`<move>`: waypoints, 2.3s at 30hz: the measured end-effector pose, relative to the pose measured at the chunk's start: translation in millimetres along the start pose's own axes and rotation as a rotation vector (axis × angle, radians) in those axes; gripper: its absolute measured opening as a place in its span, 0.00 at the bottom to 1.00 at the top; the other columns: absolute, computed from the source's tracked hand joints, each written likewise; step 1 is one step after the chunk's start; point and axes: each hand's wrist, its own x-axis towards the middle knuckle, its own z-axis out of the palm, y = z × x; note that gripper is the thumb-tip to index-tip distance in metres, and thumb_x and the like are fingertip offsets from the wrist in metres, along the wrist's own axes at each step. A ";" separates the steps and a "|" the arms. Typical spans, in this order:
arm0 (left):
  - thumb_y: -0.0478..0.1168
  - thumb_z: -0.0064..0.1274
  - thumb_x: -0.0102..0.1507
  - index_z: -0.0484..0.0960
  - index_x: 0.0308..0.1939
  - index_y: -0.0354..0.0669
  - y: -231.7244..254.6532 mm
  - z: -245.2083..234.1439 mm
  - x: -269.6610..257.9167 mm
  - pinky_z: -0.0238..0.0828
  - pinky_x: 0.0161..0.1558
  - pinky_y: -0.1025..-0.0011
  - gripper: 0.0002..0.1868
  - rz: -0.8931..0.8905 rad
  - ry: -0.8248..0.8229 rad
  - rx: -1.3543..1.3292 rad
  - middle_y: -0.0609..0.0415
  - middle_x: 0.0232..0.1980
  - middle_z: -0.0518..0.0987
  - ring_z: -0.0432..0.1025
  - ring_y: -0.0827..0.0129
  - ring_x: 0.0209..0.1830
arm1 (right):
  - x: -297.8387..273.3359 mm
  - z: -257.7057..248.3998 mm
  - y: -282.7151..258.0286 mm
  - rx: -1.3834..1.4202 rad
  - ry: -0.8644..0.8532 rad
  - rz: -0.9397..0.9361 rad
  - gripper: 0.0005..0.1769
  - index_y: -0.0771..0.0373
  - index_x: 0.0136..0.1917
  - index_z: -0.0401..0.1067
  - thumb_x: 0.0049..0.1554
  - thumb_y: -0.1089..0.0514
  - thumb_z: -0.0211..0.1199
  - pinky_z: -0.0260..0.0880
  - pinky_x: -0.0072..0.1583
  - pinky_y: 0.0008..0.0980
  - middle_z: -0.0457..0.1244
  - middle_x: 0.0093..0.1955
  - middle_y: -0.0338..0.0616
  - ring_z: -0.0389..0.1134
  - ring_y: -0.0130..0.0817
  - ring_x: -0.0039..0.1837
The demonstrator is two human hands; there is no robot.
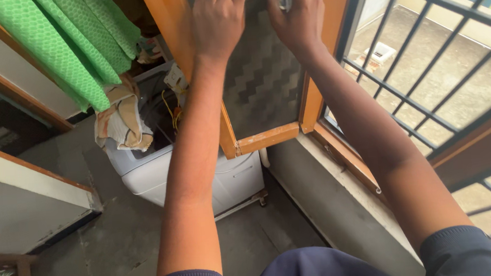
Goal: The person sprays a cleaning solution onto a window screen and wipes it with a cloth. They repeatedly spray and wipe different sections of the screen and the surrounding wooden frame.
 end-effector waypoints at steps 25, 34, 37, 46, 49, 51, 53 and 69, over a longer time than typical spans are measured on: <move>0.37 0.43 0.76 0.59 0.80 0.45 5.2 18.2 -7.9 0.58 0.81 0.52 0.27 -0.043 0.055 -0.040 0.48 0.79 0.61 0.56 0.52 0.81 | -16.4 19.3 -1.3 -0.150 0.049 -0.035 0.31 0.58 0.79 0.57 0.69 0.64 0.70 0.74 0.63 0.42 0.57 0.75 0.56 0.67 0.57 0.69; 0.34 0.45 0.78 0.64 0.78 0.42 5.4 1.3 -5.8 0.60 0.81 0.53 0.24 0.011 0.086 -0.224 0.48 0.77 0.66 0.59 0.54 0.80 | -36.8 13.3 -20.1 -0.229 -0.016 0.047 0.35 0.59 0.80 0.55 0.66 0.66 0.68 0.71 0.62 0.43 0.63 0.67 0.55 0.68 0.53 0.61; 0.34 0.47 0.77 0.67 0.76 0.41 14.1 -4.3 -8.2 0.60 0.81 0.53 0.22 -0.020 0.097 -0.371 0.50 0.77 0.67 0.60 0.55 0.80 | -53.6 -5.1 -27.1 -0.269 -0.024 0.105 0.36 0.60 0.81 0.54 0.66 0.66 0.68 0.72 0.64 0.43 0.64 0.67 0.56 0.70 0.51 0.62; 0.32 0.50 0.74 0.72 0.72 0.40 90.1 24.6 -31.5 0.61 0.79 0.55 0.21 0.001 0.062 -0.700 0.51 0.76 0.68 0.59 0.57 0.80 | -106.3 -78.6 -20.0 -0.344 -0.039 0.258 0.33 0.63 0.80 0.56 0.66 0.64 0.62 0.73 0.67 0.43 0.64 0.71 0.60 0.72 0.48 0.66; 0.32 0.50 0.74 0.73 0.72 0.39 112.0 37.5 -38.6 0.60 0.79 0.56 0.21 0.038 0.052 -0.726 0.50 0.76 0.68 0.59 0.57 0.79 | -115.1 -92.0 -22.6 -0.270 -0.053 0.328 0.33 0.65 0.80 0.55 0.63 0.66 0.57 0.74 0.65 0.43 0.63 0.72 0.62 0.73 0.46 0.64; 0.33 0.51 0.75 0.72 0.72 0.40 120.2 40.5 -37.9 0.60 0.79 0.56 0.21 0.031 0.067 -0.725 0.51 0.76 0.68 0.59 0.58 0.80 | -113.4 -97.2 -25.4 -0.242 -0.073 0.294 0.34 0.66 0.81 0.53 0.63 0.67 0.54 0.76 0.66 0.42 0.61 0.73 0.64 0.73 0.47 0.67; 0.32 0.50 0.74 0.72 0.72 0.38 118.0 37.9 -36.2 0.60 0.79 0.56 0.21 0.029 0.057 -0.699 0.49 0.77 0.67 0.59 0.56 0.80 | -106.4 -96.3 -27.8 -0.356 -0.062 0.153 0.36 0.64 0.81 0.52 0.61 0.67 0.56 0.73 0.67 0.47 0.61 0.71 0.64 0.70 0.54 0.68; 0.35 0.47 0.78 0.66 0.78 0.44 54.5 2.5 -60.0 0.58 0.80 0.58 0.23 0.007 0.021 -0.240 0.54 0.79 0.64 0.56 0.60 0.81 | -104.6 -42.9 2.3 -0.244 -0.232 0.215 0.38 0.52 0.80 0.56 0.61 0.62 0.67 0.72 0.50 0.44 0.64 0.54 0.51 0.70 0.51 0.50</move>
